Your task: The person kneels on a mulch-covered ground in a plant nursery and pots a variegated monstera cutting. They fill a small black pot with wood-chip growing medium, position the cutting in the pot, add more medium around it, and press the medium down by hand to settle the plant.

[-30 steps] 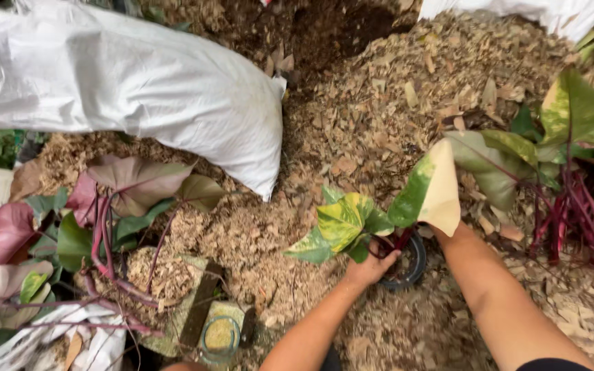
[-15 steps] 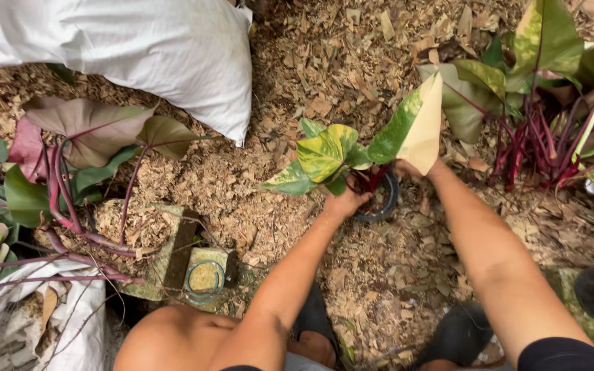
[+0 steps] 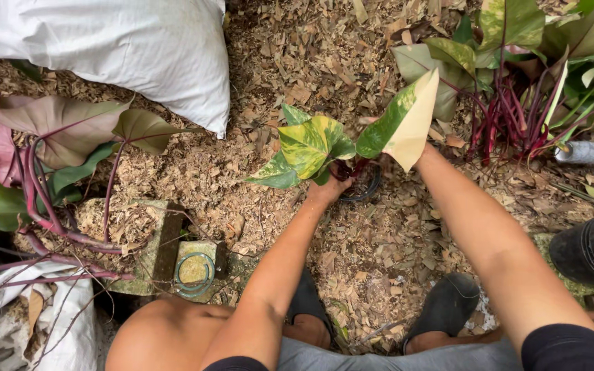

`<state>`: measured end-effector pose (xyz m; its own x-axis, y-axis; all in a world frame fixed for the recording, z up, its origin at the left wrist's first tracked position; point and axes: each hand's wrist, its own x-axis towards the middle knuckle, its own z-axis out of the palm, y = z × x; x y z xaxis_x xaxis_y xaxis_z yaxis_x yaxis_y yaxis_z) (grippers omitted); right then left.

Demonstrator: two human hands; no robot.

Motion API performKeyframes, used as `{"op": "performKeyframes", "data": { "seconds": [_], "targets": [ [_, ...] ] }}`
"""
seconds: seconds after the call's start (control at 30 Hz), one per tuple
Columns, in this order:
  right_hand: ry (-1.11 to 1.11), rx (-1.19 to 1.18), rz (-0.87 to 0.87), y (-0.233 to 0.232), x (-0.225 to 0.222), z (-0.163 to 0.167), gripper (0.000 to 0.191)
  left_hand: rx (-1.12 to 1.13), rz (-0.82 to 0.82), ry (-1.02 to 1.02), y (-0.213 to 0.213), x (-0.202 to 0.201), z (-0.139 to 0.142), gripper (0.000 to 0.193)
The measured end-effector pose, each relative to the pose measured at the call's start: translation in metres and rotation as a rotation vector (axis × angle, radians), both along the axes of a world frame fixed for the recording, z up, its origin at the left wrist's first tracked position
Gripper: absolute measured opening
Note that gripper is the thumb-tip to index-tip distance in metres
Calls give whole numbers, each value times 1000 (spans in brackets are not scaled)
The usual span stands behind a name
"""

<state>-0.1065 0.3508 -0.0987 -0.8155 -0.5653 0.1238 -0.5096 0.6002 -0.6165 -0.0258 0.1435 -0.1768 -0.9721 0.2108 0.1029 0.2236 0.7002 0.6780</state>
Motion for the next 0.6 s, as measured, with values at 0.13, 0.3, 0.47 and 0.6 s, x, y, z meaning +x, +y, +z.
{"op": "performKeyframes", "data": {
  "seconds": [0.13,0.3,0.47,0.6],
  "targets": [
    [144,153,78,3,-1,-3,38,93,-25,35,-1,-3,-2,66],
    [290,377,81,-15,11,-42,35,-34,-62,-40,2,-14,-2,64],
    [169,387,29,-7,-3,-43,29,-208,-54,-104,0,-15,0,64],
    [403,254,59,1,-7,-29,31,-115,-69,-17,-6,-20,0,76]
  ]
}}
